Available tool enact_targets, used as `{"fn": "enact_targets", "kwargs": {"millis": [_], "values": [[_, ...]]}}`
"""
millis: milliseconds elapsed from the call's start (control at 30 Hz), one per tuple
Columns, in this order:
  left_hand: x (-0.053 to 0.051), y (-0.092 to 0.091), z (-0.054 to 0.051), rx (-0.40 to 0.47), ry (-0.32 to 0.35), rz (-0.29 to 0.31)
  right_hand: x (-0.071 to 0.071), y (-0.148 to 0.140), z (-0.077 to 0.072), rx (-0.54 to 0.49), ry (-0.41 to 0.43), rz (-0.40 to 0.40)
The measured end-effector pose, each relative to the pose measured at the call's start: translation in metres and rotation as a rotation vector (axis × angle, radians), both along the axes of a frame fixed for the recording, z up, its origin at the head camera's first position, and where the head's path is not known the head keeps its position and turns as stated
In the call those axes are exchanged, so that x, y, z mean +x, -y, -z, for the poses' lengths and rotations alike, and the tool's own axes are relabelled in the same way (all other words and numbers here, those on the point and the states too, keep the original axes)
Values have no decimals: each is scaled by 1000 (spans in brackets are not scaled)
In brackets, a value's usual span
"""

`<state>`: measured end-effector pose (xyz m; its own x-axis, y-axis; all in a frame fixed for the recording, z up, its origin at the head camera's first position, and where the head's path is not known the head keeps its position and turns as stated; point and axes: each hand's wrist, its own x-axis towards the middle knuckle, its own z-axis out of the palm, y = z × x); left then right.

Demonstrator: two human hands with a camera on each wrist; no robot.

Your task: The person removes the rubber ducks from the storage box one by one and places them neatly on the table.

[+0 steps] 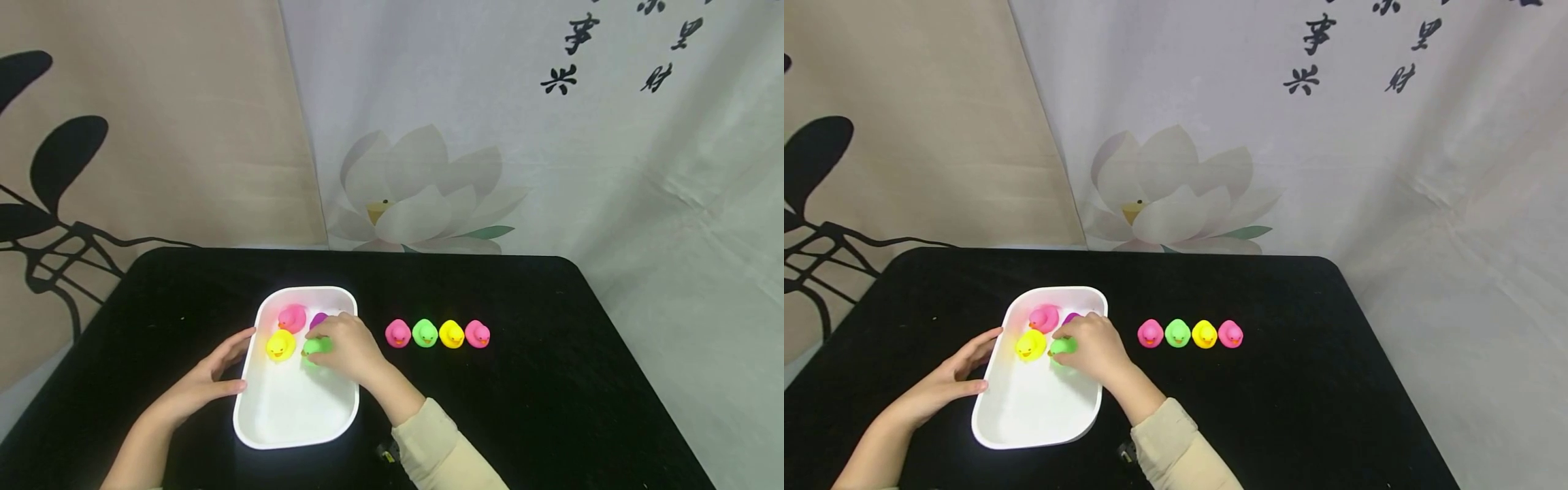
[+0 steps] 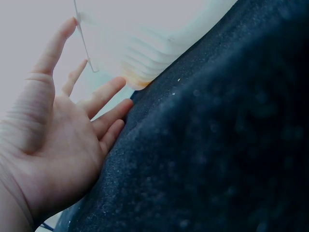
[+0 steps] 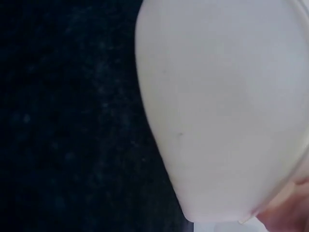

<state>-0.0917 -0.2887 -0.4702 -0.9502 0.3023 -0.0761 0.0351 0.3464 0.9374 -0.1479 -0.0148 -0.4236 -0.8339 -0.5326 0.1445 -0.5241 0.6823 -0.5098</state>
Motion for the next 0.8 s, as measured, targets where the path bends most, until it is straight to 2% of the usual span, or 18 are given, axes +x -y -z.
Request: {"fn": "enact_targets", "kwargs": {"millis": [233,433,633,800], "values": [[0,-1,-1,-2,-3,-4,4,-10,-9,-166,82,-3],[0,0,1,0,-18,-1,5,-18,-14,-264,104,-21],[0,1,0,9,-26,1,8,-27,-20,-341,115,-28],[0,0,0,7,-27,2,11,-35,-29,-367,117,-37]]}}
